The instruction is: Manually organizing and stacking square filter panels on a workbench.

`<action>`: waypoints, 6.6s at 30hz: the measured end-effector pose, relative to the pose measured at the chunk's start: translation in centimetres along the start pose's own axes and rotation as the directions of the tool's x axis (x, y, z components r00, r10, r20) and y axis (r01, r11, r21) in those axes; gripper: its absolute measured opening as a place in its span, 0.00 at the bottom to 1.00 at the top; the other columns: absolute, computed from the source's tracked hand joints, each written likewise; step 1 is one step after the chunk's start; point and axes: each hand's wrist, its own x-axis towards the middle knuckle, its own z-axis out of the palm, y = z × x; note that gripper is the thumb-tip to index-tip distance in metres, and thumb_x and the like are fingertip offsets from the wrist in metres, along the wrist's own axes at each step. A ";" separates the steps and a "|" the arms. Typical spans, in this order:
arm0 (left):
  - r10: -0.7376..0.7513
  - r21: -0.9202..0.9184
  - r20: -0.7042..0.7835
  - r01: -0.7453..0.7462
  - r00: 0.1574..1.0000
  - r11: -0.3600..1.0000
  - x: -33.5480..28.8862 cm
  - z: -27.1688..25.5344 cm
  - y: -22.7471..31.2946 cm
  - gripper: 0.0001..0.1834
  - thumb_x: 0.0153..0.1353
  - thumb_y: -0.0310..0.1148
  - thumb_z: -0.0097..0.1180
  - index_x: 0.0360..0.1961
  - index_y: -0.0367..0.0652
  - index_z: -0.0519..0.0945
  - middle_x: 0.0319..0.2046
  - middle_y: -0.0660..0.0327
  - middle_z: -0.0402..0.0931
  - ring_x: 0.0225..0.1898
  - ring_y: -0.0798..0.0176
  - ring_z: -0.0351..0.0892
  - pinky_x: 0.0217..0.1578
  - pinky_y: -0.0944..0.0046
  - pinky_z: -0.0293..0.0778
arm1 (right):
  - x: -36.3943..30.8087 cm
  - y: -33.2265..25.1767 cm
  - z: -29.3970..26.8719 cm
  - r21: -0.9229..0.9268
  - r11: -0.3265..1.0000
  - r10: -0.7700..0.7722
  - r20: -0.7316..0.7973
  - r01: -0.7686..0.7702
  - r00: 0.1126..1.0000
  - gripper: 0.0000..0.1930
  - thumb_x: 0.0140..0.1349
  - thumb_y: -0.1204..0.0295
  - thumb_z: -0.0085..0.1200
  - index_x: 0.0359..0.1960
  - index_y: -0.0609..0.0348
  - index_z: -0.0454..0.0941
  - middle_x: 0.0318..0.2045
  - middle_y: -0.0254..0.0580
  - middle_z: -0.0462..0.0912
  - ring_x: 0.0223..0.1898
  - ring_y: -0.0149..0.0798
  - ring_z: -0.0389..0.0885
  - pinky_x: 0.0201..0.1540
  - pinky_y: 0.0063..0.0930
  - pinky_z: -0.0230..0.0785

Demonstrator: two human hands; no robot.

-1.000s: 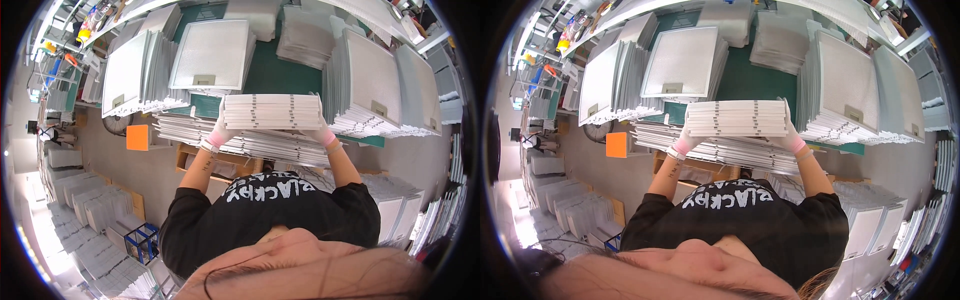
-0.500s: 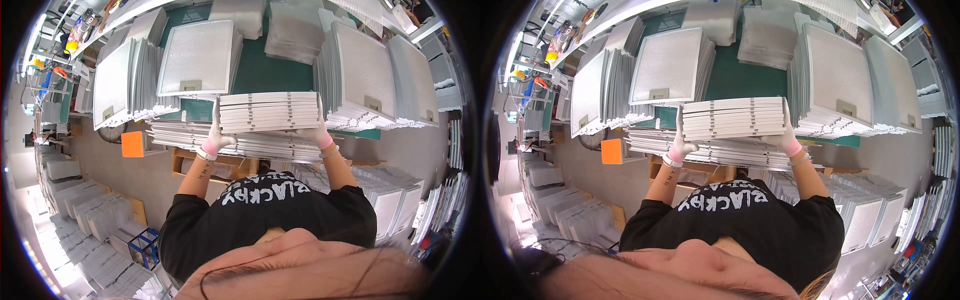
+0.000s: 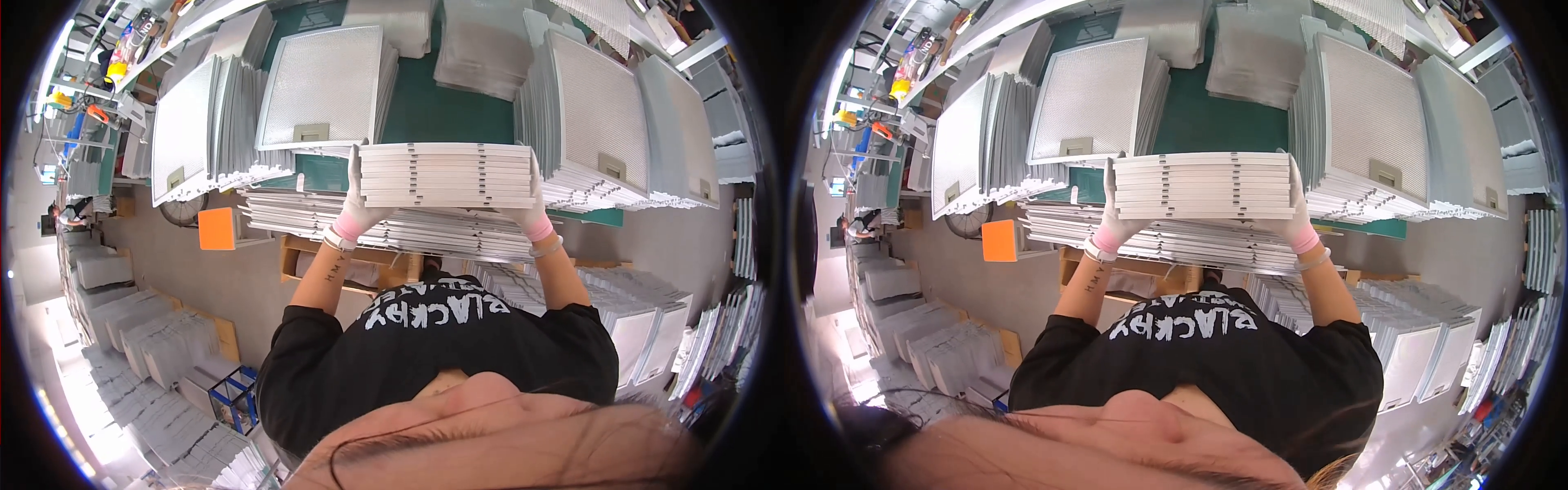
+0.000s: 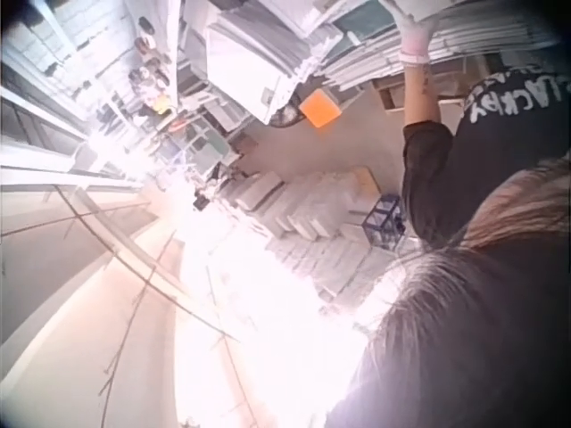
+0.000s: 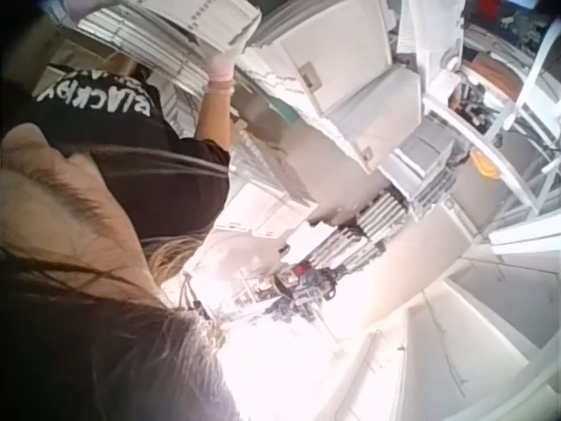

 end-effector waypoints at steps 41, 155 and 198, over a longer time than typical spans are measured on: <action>-0.368 -0.909 0.311 0.387 0.876 0.154 1.0 -4.0 0.1 0.27 0.68 0.22 0.47 0.69 0.41 0.74 0.82 0.51 0.41 0.81 0.51 0.43 0.77 0.53 0.47 | -1.7 -4.7 -0.2 0.647 0.700 0.353 0.056 -0.304 0.934 0.58 0.54 0.76 0.63 0.82 0.59 0.35 0.76 0.53 0.55 0.75 0.45 0.60 0.76 0.41 0.55; -0.412 -0.650 0.737 0.728 0.536 -0.217 27.0 -16.1 5.9 0.28 0.69 0.53 0.57 0.66 0.54 0.72 0.58 0.57 0.77 0.57 0.57 0.79 0.50 0.50 0.80 | 15.0 -2.8 -24.1 0.503 0.301 0.599 0.561 -0.810 0.571 0.50 0.60 0.37 0.60 0.75 0.60 0.61 0.70 0.61 0.69 0.72 0.59 0.65 0.72 0.66 0.53; -0.117 -0.582 0.734 0.708 0.669 0.400 35.9 1.8 14.1 0.36 0.72 0.55 0.53 0.74 0.46 0.65 0.65 0.55 0.74 0.64 0.54 0.74 0.61 0.52 0.73 | 2.0 4.8 -33.6 0.255 0.722 0.691 -0.316 -0.643 0.650 0.35 0.67 0.53 0.62 0.70 0.61 0.71 0.60 0.47 0.81 0.60 0.42 0.79 0.66 0.32 0.67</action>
